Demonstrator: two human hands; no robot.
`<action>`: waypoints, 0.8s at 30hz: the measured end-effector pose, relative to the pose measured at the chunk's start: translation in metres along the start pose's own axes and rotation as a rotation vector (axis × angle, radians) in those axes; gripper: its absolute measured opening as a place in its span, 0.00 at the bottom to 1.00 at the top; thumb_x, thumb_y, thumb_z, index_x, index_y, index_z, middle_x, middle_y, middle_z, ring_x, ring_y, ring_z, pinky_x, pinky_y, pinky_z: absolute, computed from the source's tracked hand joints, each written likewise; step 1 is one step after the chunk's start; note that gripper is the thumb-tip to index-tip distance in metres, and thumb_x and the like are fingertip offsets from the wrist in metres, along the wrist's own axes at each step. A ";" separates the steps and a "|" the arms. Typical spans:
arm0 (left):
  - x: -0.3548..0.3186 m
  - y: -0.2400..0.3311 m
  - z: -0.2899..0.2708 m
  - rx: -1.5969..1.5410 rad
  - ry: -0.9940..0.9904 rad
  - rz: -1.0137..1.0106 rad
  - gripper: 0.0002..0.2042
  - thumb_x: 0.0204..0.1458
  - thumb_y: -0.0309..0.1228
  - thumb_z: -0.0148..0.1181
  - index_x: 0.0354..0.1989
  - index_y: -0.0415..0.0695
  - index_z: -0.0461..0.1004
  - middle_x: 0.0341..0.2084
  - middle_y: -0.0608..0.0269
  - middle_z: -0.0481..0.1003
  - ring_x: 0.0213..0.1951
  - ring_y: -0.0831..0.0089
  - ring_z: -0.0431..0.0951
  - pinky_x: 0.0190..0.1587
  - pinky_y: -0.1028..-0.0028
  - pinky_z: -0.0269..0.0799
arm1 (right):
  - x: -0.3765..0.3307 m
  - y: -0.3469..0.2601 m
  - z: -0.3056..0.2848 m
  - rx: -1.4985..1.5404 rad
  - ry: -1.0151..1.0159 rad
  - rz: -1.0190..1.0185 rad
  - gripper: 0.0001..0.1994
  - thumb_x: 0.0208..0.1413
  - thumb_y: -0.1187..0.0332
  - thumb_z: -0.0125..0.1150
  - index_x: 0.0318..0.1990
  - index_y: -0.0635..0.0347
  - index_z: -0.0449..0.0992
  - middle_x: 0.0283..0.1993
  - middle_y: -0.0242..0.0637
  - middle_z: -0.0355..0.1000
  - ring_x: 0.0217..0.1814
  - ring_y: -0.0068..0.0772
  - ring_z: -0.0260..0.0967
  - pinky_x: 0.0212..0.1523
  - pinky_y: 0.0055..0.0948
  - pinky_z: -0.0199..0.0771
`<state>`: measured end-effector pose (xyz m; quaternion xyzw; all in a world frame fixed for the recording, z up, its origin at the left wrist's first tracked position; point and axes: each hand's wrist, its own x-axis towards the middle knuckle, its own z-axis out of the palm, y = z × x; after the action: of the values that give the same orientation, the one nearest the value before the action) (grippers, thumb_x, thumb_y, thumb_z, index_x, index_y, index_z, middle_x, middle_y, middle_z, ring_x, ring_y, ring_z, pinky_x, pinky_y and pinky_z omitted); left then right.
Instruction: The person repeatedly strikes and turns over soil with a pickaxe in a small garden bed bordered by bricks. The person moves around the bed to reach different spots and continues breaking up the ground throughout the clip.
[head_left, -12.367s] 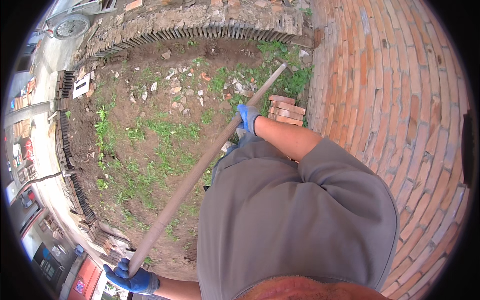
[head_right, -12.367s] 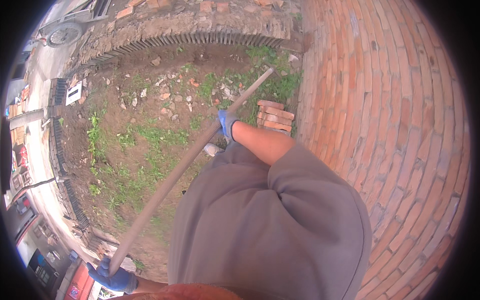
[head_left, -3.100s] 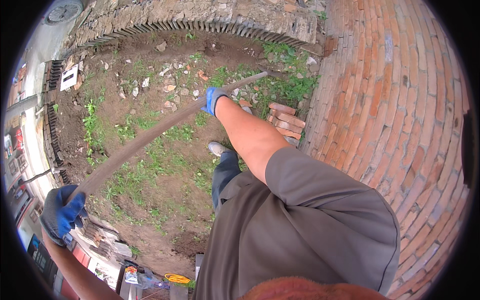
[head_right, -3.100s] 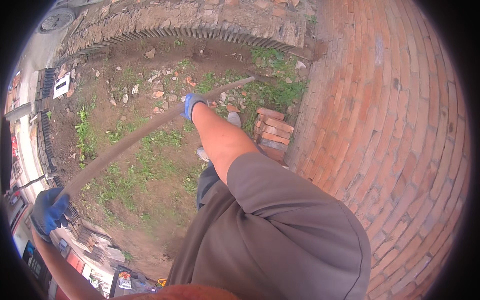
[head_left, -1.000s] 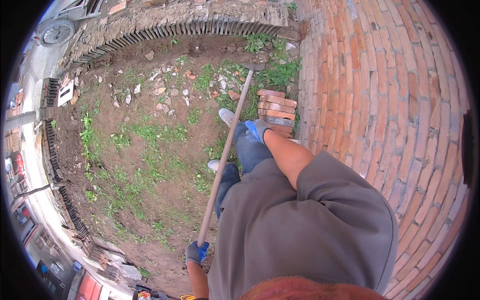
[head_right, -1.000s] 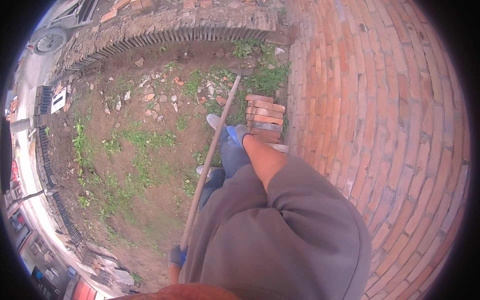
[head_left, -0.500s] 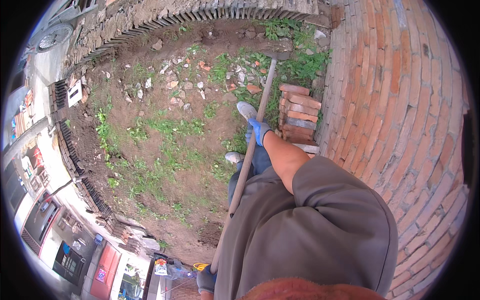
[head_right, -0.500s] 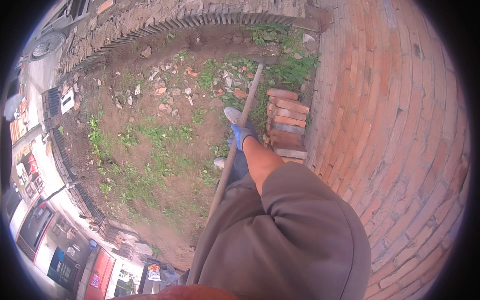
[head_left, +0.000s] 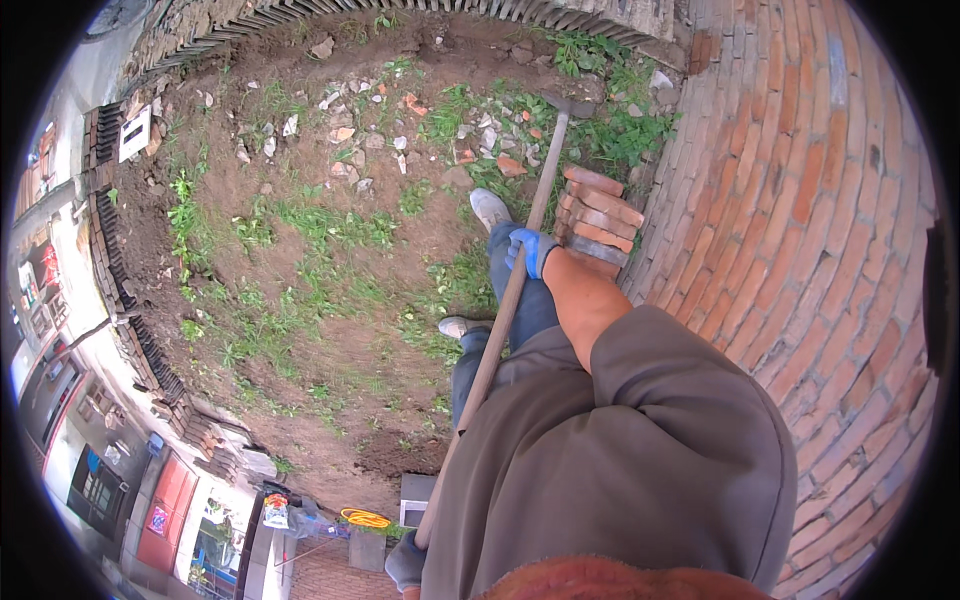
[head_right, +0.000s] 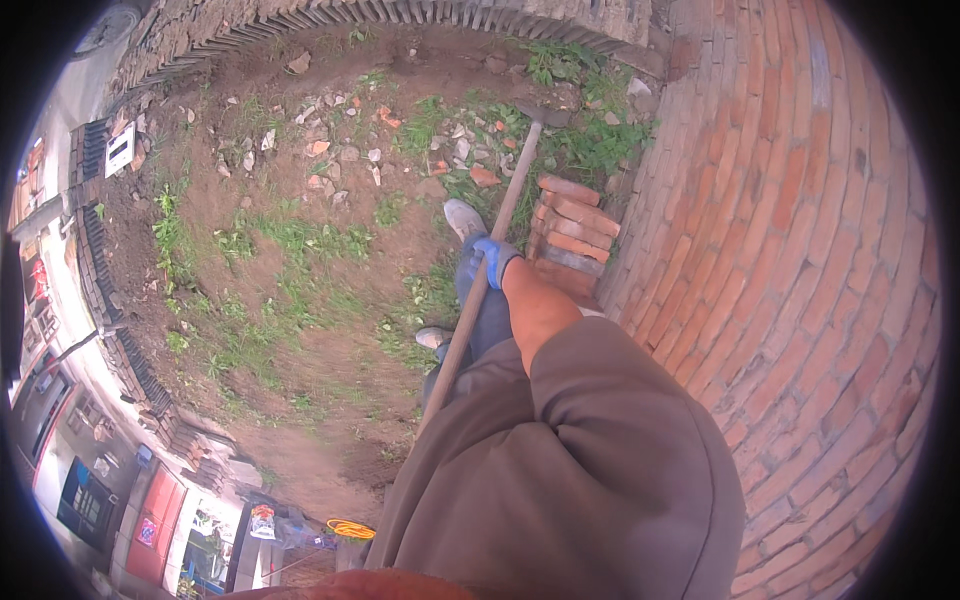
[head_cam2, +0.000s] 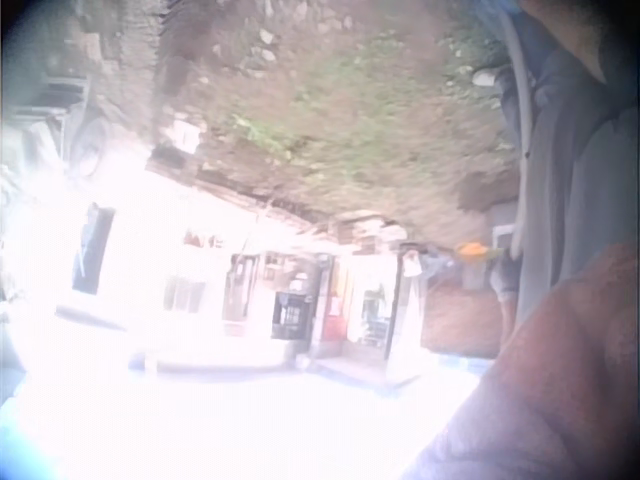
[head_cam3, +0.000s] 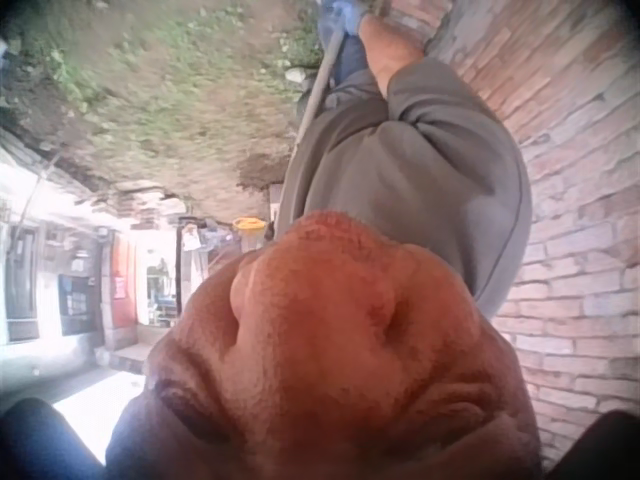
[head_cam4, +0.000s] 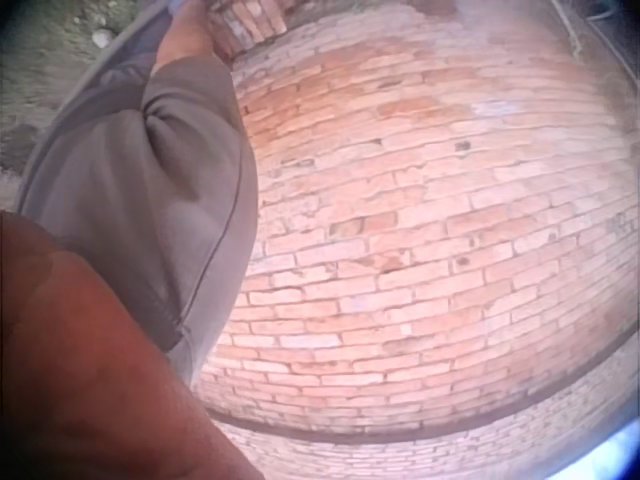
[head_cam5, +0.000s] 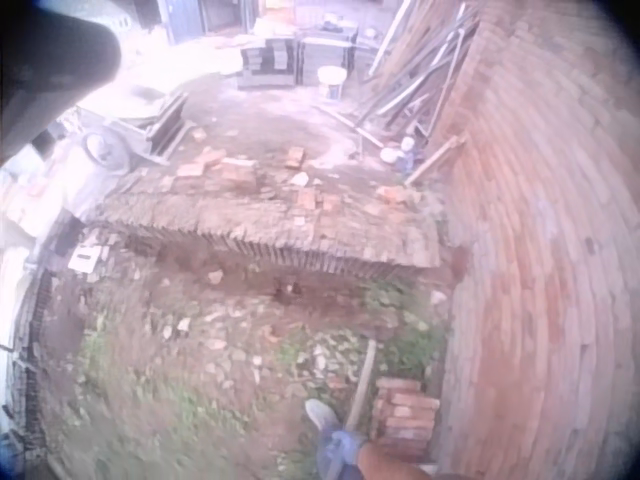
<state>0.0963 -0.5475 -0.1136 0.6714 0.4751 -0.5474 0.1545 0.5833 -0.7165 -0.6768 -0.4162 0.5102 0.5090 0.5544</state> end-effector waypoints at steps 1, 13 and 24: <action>0.004 -0.009 0.017 -0.012 0.002 0.013 0.14 0.49 0.49 0.65 0.40 0.58 0.83 0.30 0.55 0.84 0.33 0.50 0.85 0.34 0.53 0.79 | 0.000 0.007 -0.003 -0.006 0.067 -0.028 0.05 0.61 0.66 0.63 0.35 0.49 0.72 0.26 0.31 0.68 0.28 0.38 0.69 0.35 0.54 0.76; -0.016 -0.114 0.213 -0.185 0.026 -0.035 0.12 0.49 0.48 0.65 0.37 0.58 0.83 0.28 0.56 0.83 0.32 0.51 0.85 0.33 0.53 0.79 | -0.041 0.148 -0.030 -0.147 0.031 -0.062 0.05 0.61 0.67 0.62 0.33 0.51 0.73 0.24 0.32 0.66 0.25 0.39 0.67 0.32 0.50 0.77; -0.070 -0.178 0.405 -0.412 0.059 -0.120 0.11 0.48 0.47 0.65 0.37 0.59 0.83 0.28 0.56 0.83 0.32 0.51 0.85 0.33 0.54 0.79 | -0.103 0.270 0.011 -0.401 0.019 -0.100 0.05 0.61 0.66 0.60 0.34 0.51 0.71 0.25 0.32 0.65 0.25 0.39 0.67 0.31 0.49 0.77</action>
<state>-0.2818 -0.7860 -0.1390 0.6119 0.6204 -0.4270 0.2415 0.3222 -0.6838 -0.5579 -0.5478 0.3829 0.5682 0.4801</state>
